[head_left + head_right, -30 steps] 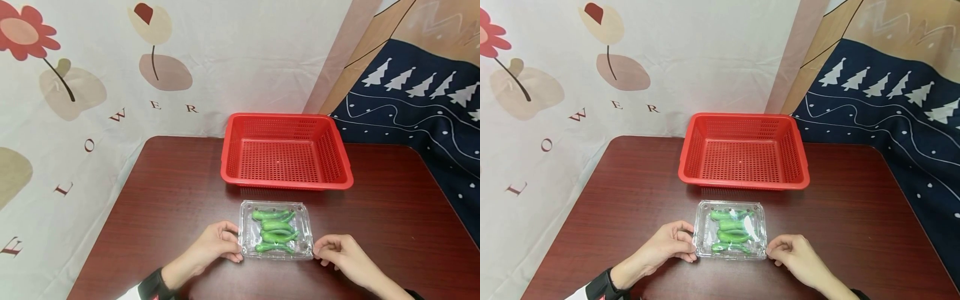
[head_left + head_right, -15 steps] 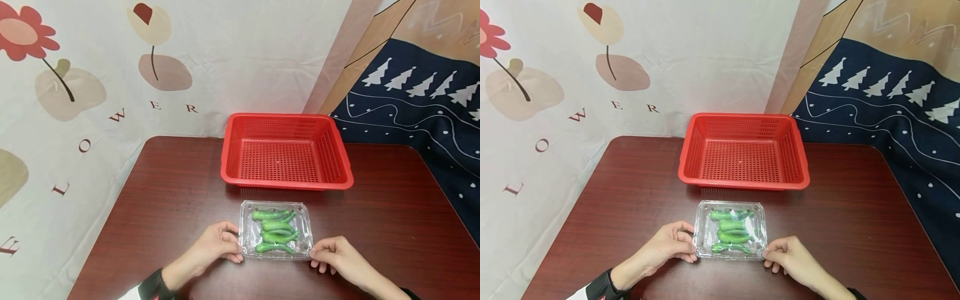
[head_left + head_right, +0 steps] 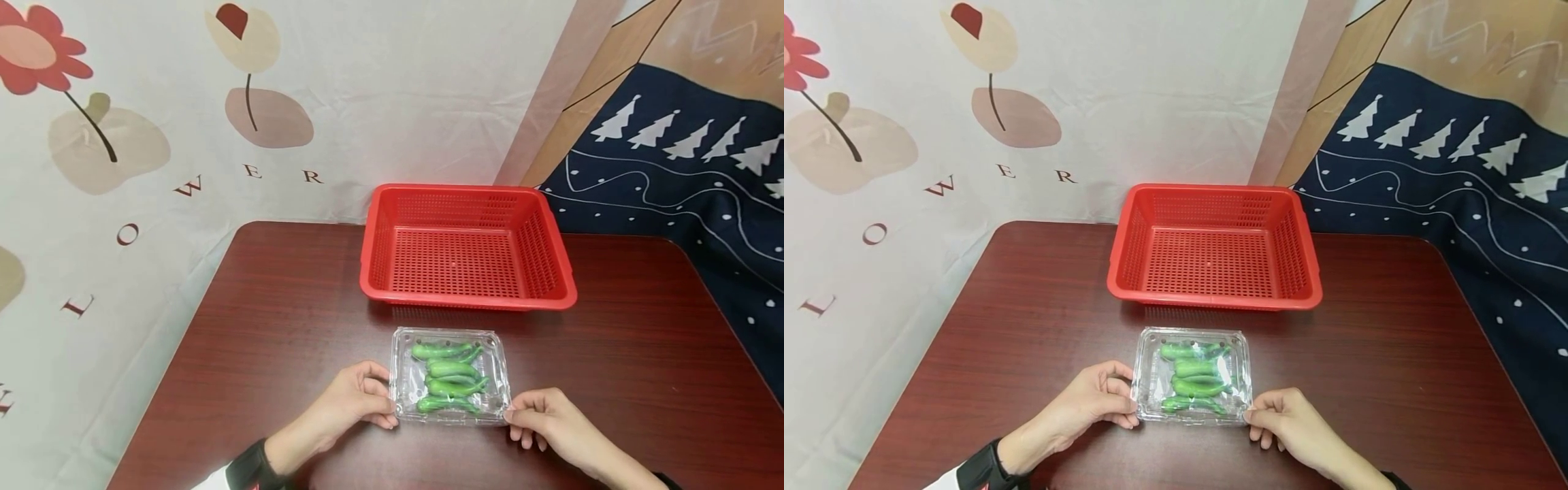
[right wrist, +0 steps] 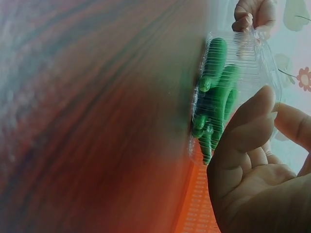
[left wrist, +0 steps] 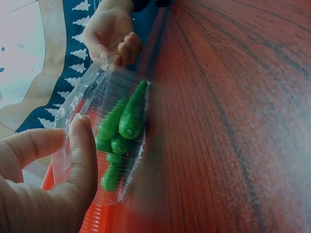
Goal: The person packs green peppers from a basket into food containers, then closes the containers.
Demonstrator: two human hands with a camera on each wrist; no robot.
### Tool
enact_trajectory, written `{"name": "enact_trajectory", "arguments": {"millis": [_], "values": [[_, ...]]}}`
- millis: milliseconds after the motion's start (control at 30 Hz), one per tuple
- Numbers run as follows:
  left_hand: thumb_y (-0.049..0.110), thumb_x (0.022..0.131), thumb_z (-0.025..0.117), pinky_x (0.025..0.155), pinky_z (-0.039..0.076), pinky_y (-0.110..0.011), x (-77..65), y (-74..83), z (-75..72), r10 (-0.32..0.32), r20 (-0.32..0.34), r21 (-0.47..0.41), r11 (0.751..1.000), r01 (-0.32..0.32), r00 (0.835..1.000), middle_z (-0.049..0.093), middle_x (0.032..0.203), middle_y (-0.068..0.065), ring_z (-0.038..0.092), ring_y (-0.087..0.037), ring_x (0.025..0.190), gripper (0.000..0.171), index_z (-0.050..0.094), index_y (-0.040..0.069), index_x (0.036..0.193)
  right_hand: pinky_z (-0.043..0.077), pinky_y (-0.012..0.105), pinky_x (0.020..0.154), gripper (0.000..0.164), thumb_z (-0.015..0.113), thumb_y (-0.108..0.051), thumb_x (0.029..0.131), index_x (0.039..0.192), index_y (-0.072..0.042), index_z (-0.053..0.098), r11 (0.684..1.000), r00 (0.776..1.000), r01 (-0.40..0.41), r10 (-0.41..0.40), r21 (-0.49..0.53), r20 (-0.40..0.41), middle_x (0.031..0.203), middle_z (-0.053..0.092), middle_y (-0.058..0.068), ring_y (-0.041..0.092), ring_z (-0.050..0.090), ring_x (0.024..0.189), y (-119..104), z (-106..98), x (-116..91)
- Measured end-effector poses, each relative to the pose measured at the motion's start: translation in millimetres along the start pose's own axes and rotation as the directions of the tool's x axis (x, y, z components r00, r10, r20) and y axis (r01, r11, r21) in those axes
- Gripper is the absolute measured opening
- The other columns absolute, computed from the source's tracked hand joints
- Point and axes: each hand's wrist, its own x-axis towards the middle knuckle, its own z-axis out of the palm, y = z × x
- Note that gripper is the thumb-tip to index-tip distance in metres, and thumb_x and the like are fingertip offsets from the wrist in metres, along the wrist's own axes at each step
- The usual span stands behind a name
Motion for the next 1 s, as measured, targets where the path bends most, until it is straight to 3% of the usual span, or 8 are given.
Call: {"name": "enact_trajectory", "arguments": {"millis": [300, 1000], "values": [[-0.013, 0.084, 0.068, 0.066, 0.066, -0.033, -0.1, -1.7, 1.0, -0.015, -0.013, 0.011, 1.0, 0.015, 1.0, 0.071, 0.081, -0.015, 0.073, -0.02, 0.063, 0.049, 0.046, -0.014, 0.127, 0.049, 0.028, 0.04, 0.021, 0.061, -0.005, 0.099, 0.083, 0.006, 0.067, 1.0, 1.0, 0.016, -0.016, 0.014, 0.007, 0.067, 0.065, 0.017, 0.006, 0.06, 0.056, 2.7, 2.2, 0.4], [-0.015, 0.083, 0.068, 0.063, 0.066, -0.032, -0.5, -2.9, 2.2, -0.006, -0.003, 0.027, 1.0, 0.006, 1.0, 0.073, 0.084, -0.022, 0.072, -0.02, 0.061, 0.048, 0.047, -0.015, 0.126, 0.049, 0.028, 0.04, 0.021, 0.062, -0.006, 0.099, 0.083, 0.006, 0.067, 1.0, 1.0, 0.001, -0.001, 0.009, 0.002, 0.066, 0.065, 0.012, 0.006, 0.059, 0.055, 3.6, 1.0, 0.2]]}}
